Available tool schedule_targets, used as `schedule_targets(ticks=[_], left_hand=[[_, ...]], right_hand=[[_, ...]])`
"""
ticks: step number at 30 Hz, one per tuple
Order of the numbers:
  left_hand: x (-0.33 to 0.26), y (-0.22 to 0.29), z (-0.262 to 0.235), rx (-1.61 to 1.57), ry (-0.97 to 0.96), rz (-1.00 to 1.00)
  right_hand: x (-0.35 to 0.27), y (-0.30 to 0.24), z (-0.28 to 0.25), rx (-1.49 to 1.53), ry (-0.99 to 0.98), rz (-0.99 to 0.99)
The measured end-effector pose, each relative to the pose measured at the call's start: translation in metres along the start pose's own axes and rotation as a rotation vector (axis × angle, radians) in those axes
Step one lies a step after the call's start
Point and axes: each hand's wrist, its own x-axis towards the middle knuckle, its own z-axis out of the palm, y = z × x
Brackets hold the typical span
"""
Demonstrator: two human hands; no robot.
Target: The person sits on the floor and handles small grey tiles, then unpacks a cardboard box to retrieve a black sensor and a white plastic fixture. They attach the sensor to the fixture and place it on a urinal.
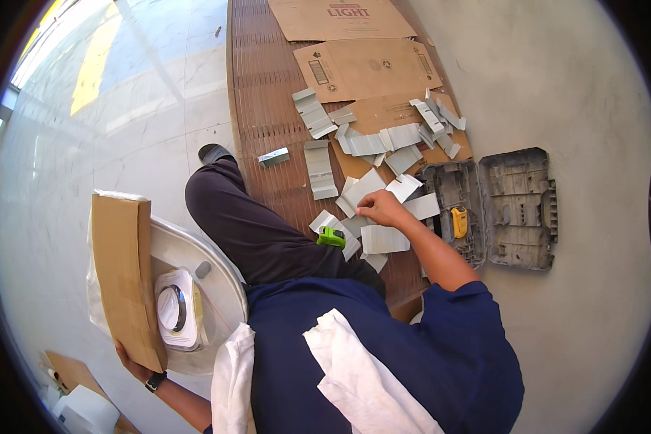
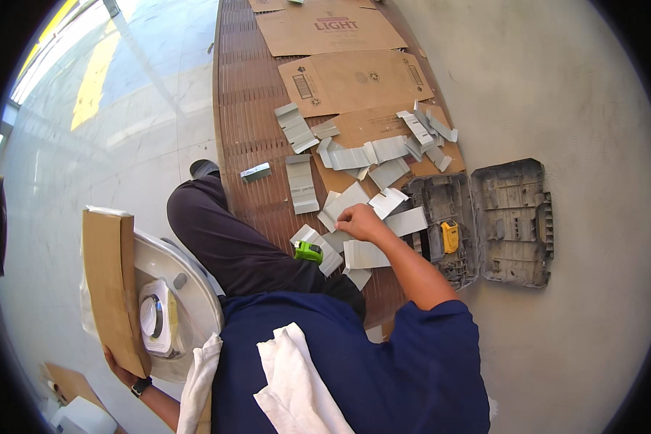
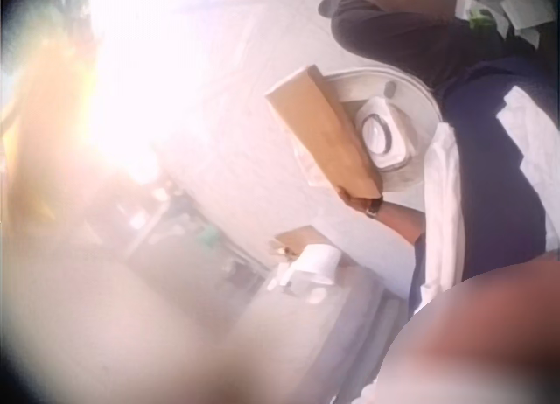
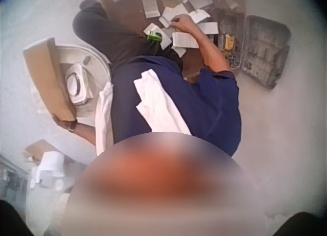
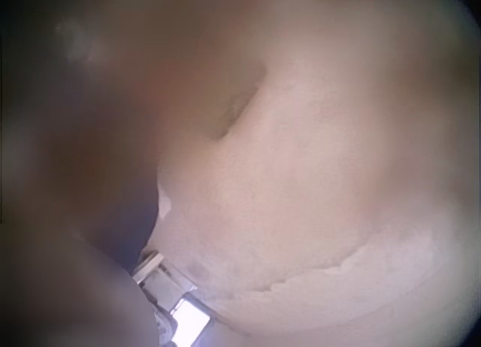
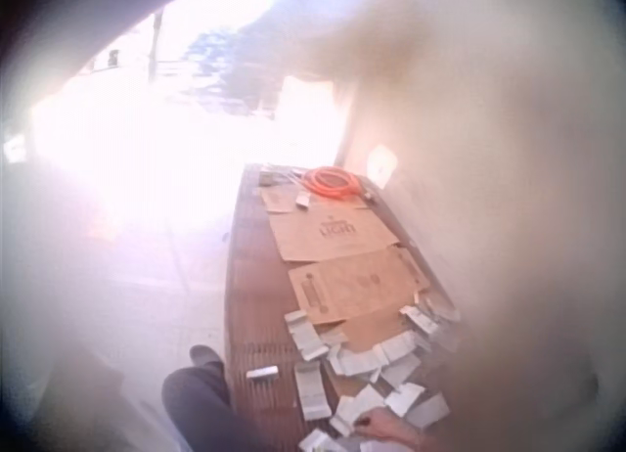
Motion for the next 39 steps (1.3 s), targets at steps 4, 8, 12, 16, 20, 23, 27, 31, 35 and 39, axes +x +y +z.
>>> schedule_targets(ticks=[4,8,12,16,20,23,27,31,35,39], left_hand=[[0.003,0.006,-0.002,0.027,0.021,0.012],[0.005,0.004,-0.003,-0.012,-0.039,-0.007],[0.007,-0.001,-0.001,-0.030,-0.067,-0.024],[0.000,0.004,0.005,-0.025,-0.155,-0.019],[-0.006,0.007,0.017,-0.024,-0.069,-0.010],[-0.006,0.002,0.022,-0.028,-0.051,0.013],[-0.004,0.001,0.016,0.005,-0.061,0.026],[-0.001,0.002,0.012,0.013,-0.075,0.040],[-0.002,0.001,0.016,-0.032,-0.106,0.015],[-0.006,0.004,0.021,-0.047,-0.123,-0.014]], right_hand=[[-0.007,-0.042,0.061,-0.305,-0.079,0.255],[-0.004,-0.031,0.074,-0.231,-0.091,0.263],[0.006,-0.002,0.068,0.115,-0.174,0.222],[0.009,0.008,0.037,0.372,-0.168,0.188],[0.018,0.025,-0.043,0.537,0.006,0.157],[0.035,0.049,-0.122,0.655,0.371,0.238],[0.061,0.036,-0.165,-0.220,0.762,0.476],[0.112,-0.039,-0.112,-0.225,0.602,-0.020],[0.157,-0.105,-0.039,-0.693,0.393,-0.447],[0.192,-0.124,-0.014,-1.012,0.300,-0.410]])
